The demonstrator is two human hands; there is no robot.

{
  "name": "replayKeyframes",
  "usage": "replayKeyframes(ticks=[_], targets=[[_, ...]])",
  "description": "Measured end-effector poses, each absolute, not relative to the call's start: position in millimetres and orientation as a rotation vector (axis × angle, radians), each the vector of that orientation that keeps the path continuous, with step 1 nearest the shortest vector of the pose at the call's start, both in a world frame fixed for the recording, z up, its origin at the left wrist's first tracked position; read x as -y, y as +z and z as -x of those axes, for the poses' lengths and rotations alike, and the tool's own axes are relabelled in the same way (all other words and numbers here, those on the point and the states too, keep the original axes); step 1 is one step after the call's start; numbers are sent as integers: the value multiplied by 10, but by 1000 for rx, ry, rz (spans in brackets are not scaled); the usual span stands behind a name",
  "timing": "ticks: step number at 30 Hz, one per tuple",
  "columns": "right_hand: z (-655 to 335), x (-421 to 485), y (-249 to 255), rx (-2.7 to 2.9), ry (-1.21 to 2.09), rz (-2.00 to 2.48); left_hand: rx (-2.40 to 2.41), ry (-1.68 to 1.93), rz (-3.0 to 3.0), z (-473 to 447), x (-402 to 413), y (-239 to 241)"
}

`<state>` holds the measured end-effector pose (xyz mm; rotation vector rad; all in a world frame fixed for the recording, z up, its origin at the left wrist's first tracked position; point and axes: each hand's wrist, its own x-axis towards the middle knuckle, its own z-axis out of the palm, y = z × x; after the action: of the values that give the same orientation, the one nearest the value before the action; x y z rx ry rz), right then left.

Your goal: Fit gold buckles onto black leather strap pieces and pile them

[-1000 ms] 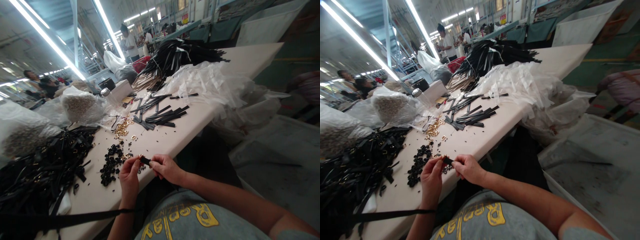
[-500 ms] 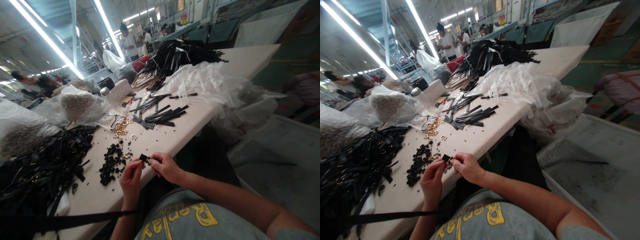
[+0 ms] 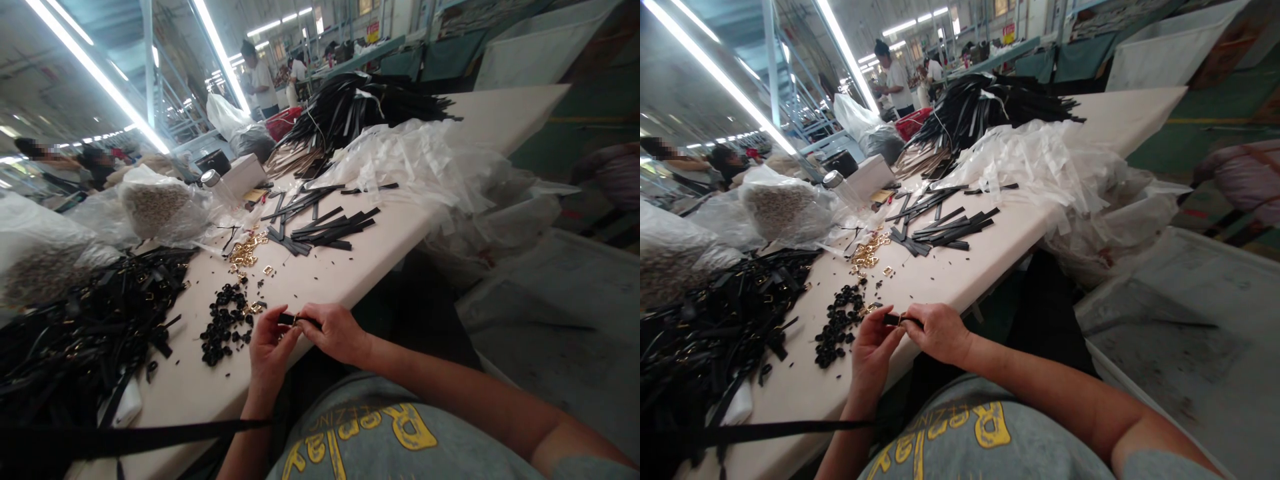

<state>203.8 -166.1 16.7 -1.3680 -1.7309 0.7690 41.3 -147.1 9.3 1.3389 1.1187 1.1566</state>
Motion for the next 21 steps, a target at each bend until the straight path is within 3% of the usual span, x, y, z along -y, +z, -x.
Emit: replayKeyframes(ticks=[6, 11, 21], targets=[[-2042, 1669, 176, 1854, 653, 1413, -1183, 1173, -1365, -432, 1460, 121], [-2088, 1687, 194, 1856, 776, 1436, -1206, 1224, -1292, -362, 1441, 96], [-2081, 1753, 206, 1897, 792, 1415, -1083, 1238, -794, -278, 1429, 39]])
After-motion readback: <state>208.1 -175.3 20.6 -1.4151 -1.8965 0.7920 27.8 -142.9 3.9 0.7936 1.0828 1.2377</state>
